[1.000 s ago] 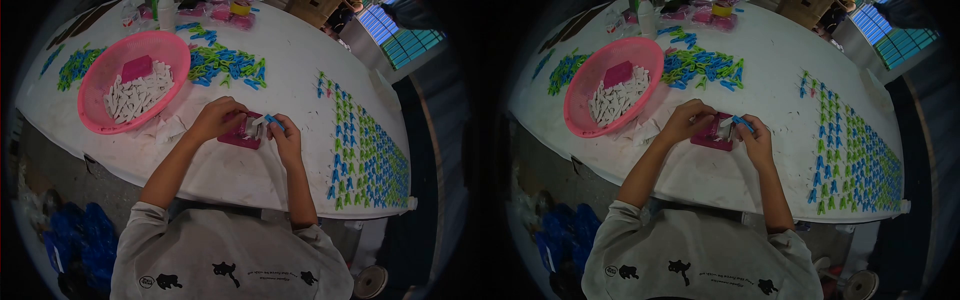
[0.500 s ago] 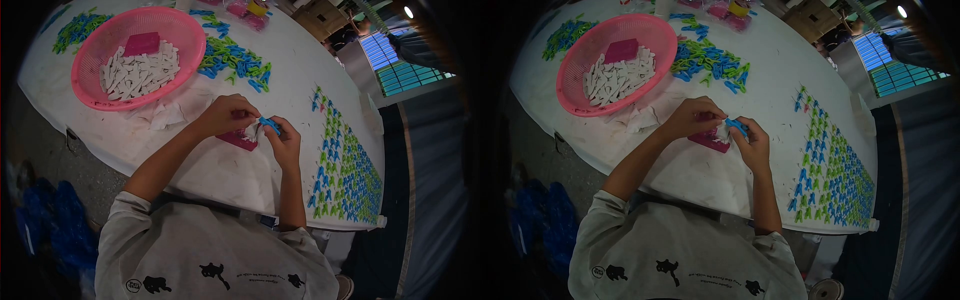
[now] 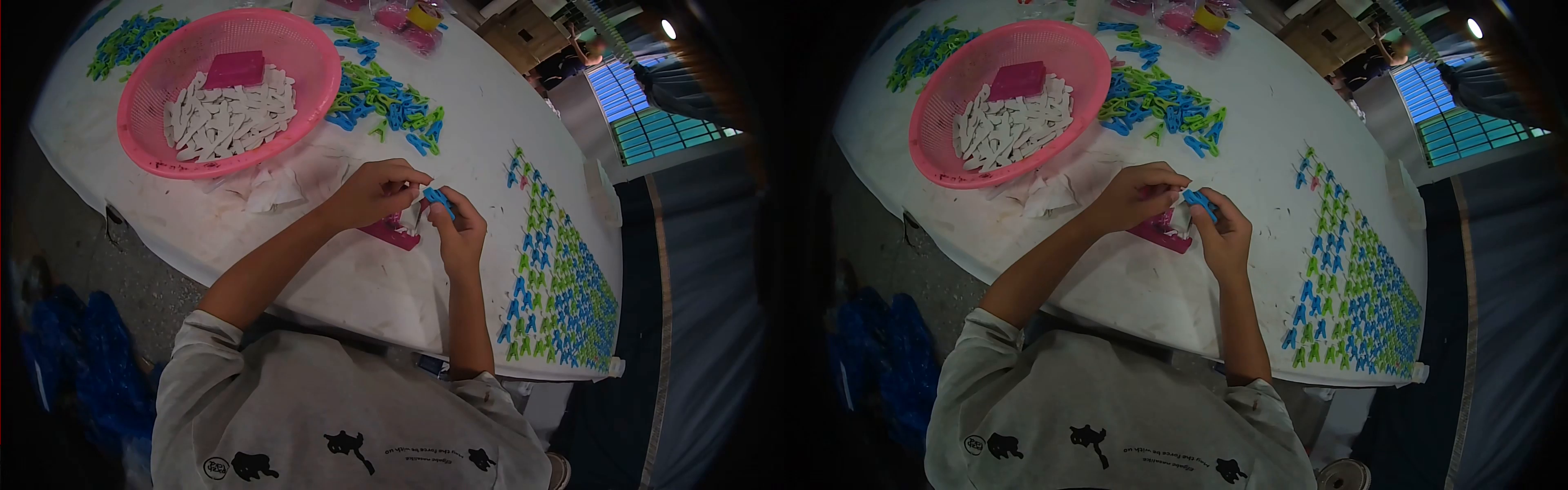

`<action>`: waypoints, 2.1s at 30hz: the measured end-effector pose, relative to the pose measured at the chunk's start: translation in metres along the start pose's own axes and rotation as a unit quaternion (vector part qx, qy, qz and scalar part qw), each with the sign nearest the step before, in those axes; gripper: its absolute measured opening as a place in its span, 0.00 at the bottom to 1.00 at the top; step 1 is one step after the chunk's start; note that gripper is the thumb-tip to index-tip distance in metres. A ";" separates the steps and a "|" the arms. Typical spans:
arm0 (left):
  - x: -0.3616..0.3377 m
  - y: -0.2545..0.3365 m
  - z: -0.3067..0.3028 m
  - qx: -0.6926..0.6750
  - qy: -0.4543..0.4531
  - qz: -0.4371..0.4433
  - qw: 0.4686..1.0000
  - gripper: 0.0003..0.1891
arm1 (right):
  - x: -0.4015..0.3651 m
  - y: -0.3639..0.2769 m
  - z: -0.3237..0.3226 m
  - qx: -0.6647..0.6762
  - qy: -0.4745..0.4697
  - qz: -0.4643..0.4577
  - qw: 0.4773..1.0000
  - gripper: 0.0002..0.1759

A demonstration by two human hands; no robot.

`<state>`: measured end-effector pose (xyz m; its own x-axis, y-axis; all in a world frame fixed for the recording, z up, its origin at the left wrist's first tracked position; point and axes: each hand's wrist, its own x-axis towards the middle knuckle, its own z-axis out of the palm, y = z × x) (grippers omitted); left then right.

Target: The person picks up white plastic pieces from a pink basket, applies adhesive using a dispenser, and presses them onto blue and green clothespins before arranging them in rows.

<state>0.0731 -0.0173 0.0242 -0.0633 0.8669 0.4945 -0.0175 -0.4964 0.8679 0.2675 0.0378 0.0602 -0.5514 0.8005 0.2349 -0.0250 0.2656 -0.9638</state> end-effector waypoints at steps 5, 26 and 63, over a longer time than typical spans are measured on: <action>0.000 -0.001 0.000 -0.005 0.011 -0.005 1.000 0.12 | 0.002 -0.001 0.000 -0.007 -0.002 0.011 1.000 0.17; 0.002 -0.007 -0.005 0.137 0.024 0.037 0.990 0.10 | 0.036 -0.023 -0.013 -0.321 -0.142 -0.067 0.934 0.13; 0.000 -0.026 -0.006 0.265 0.021 -0.019 0.964 0.10 | 0.040 -0.006 -0.017 -0.431 -0.182 -0.178 0.865 0.13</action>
<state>0.0672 -0.0051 0.0015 -0.1135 0.8756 0.4695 0.4902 -0.3617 0.7930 0.2594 0.0775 0.0777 -0.8673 0.4041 0.2907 0.2974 0.8889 -0.3485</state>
